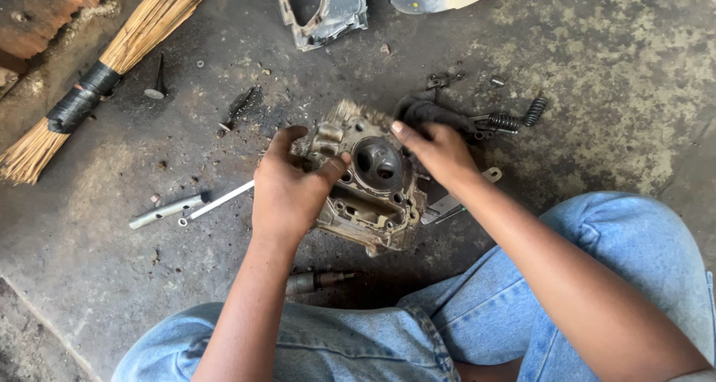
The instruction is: The person scrubs the fins and surfaces of a metallic engine cylinder head using a small metal tool and a rag. They rotate the part to access different areas and wipe away grime, with various disassembled engine components and tools scattered on the floor nearby.
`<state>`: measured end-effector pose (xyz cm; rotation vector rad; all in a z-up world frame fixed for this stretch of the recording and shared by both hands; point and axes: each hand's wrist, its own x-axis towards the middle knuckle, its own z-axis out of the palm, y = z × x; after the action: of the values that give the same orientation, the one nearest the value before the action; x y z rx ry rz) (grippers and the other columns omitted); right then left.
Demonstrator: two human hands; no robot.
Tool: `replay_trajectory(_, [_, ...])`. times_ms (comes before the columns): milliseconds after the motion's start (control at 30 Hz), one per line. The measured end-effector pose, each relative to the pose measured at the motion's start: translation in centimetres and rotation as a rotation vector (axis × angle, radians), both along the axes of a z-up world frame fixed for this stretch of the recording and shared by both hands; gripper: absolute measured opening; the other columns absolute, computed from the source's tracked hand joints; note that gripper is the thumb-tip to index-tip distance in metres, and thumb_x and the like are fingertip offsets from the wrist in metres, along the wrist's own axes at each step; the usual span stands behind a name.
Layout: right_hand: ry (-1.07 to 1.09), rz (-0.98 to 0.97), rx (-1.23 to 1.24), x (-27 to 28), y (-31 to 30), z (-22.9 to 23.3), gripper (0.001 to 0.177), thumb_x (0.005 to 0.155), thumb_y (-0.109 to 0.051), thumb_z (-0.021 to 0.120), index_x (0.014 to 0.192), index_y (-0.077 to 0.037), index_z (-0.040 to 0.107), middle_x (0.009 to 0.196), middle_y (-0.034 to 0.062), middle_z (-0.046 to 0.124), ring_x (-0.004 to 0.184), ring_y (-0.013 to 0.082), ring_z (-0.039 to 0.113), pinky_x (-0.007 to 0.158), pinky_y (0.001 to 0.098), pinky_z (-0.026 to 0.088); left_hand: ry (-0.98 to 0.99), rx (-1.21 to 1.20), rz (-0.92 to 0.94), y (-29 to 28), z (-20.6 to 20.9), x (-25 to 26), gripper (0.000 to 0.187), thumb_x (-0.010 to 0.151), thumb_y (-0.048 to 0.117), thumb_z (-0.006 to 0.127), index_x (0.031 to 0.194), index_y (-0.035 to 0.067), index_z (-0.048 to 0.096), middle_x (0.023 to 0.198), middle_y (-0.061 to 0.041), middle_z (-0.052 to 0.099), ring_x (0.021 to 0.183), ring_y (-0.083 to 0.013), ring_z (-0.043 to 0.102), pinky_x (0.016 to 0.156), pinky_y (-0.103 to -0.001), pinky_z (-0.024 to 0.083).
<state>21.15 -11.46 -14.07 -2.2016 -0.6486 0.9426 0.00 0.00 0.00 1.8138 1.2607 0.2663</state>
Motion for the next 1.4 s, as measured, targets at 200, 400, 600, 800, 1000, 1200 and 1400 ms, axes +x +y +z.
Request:
replay_trajectory(200, [0.060,0.036,0.165,0.9,0.9,0.3,0.082,0.092,-0.074,0.043,0.127,-0.004,0.068,0.123,0.0142,0.073,0.117,0.0276,0.066,0.103,0.0452,0.048,-0.071,-0.101,0.054,1.6,-2.6,-0.2,0.082,0.082,0.031,0.077,0.154,0.010,0.042,0.125,-0.021,0.071,0.104,-0.0235,0.076,0.095,-0.035,0.057])
replay_trajectory(400, [0.308,-0.040,0.218,1.4,0.7,0.7,0.074,0.094,-0.062,0.046,0.135,-0.003,0.063,0.125,0.0185,0.069,0.104,0.0298,0.069,0.084,0.0493,0.059,-0.304,-0.340,0.221,5.8,-5.5,-0.1,0.076,0.084,0.024,0.076,0.150,0.003,0.044,0.128,-0.021,0.066,0.102,-0.0250,0.072,0.089,-0.035,0.056])
replay_trajectory(600, [0.254,-0.007,0.268,2.0,0.7,1.2,0.068,0.097,-0.058,0.047,0.140,-0.006,0.055,0.123,0.0051,0.068,0.090,0.0164,0.070,0.067,0.0320,0.059,-0.445,-0.526,0.194,5.8,-5.2,-0.2,0.052,0.092,0.024,0.061,0.138,-0.001,0.065,0.099,-0.013,0.076,0.071,-0.0176,0.070,0.057,-0.029,0.058])
replay_trajectory(800, [0.092,0.187,0.170,1.6,1.1,0.5,0.058,0.109,-0.050,0.037,0.124,-0.002,0.066,0.101,0.0108,0.074,0.082,0.0188,0.068,0.075,0.0329,0.059,-0.333,-0.433,0.162,5.4,-2.2,0.1,0.046,0.099,0.029,0.048,0.135,0.004,0.062,0.087,-0.011,0.072,0.056,-0.0177,0.069,0.042,-0.030,0.056])
replay_trajectory(1000, [0.064,0.157,0.156,1.3,0.8,1.9,0.050,0.104,-0.049,0.044,0.124,-0.008,0.066,0.097,0.0038,0.072,0.084,0.0157,0.065,0.075,0.0337,0.056,-0.225,-0.365,0.120,4.7,-2.1,-0.3,0.053,0.100,0.037,0.044,0.140,0.006,0.058,0.089,-0.011,0.075,0.059,-0.0163,0.069,0.044,-0.030,0.055])
replay_trajectory(1200, [0.042,0.164,0.160,1.4,0.9,2.1,0.052,0.104,-0.050,0.045,0.125,-0.007,0.065,0.094,0.0050,0.070,0.083,0.0152,0.066,0.074,0.0335,0.057,-0.130,-0.237,-0.021,4.3,-1.4,-0.3,0.073,0.091,0.055,0.057,0.145,0.007,0.051,0.120,-0.017,0.073,0.082,-0.0192,0.075,0.053,-0.032,0.060])
replay_trajectory(1400, [0.045,0.177,0.194,1.6,0.7,1.3,0.053,0.103,-0.051,0.044,0.125,-0.006,0.065,0.094,0.0053,0.069,0.083,0.0153,0.065,0.073,0.0333,0.057,-0.005,-0.137,-0.030,3.7,-0.7,-0.1,0.081,0.088,0.061,0.058,0.148,0.008,0.049,0.127,-0.021,0.069,0.089,-0.0246,0.076,0.065,-0.034,0.061])
